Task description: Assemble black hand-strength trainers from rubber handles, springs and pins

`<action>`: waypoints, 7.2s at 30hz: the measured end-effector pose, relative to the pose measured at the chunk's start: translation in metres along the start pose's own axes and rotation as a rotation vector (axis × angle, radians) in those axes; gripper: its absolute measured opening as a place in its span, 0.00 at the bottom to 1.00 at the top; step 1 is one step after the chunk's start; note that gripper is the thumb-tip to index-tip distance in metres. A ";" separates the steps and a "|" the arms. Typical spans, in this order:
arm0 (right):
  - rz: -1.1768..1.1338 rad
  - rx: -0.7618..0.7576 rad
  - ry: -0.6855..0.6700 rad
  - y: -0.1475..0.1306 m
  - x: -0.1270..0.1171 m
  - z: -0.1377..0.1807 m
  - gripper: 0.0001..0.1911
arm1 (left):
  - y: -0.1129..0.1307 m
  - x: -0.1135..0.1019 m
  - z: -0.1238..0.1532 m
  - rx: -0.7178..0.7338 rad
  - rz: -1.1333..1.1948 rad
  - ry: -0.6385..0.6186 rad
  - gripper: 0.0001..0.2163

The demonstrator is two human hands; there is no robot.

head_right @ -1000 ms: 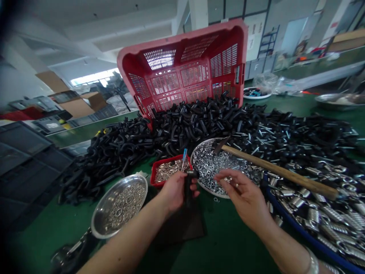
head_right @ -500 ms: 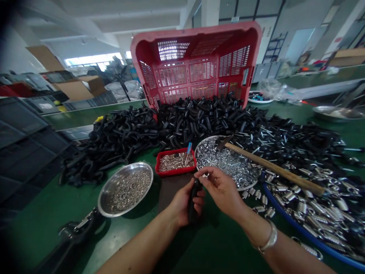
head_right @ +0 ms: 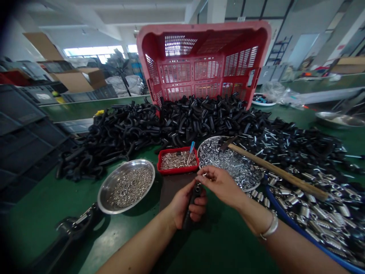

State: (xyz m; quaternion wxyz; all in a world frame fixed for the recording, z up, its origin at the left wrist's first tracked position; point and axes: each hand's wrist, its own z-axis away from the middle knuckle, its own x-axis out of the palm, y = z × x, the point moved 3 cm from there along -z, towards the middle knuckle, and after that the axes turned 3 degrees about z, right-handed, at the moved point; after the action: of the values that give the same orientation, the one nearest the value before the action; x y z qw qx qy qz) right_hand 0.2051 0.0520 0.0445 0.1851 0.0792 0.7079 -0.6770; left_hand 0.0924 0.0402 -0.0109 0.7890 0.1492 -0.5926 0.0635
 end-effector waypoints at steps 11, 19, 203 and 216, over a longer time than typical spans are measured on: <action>0.993 -0.097 0.205 0.039 -0.040 -0.070 0.13 | 0.020 -0.010 0.005 0.217 0.341 -0.032 0.17; 1.085 -0.011 0.212 0.057 -0.047 -0.107 0.14 | 0.022 -0.019 -0.002 0.279 0.365 0.041 0.13; 0.956 -0.538 -0.192 0.039 0.032 -0.021 0.15 | 0.064 -0.010 0.039 0.334 -2.202 0.655 0.25; 0.608 -0.468 -0.082 0.034 0.032 -0.008 0.11 | 0.070 -0.012 0.059 0.517 -2.369 0.741 0.28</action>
State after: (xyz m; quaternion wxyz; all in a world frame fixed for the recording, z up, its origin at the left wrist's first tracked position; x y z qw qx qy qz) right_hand 0.1870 0.0579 0.0015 0.4187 0.2141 0.7794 -0.4141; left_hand 0.0155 0.0893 0.0042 0.4284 0.7089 0.1886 -0.5276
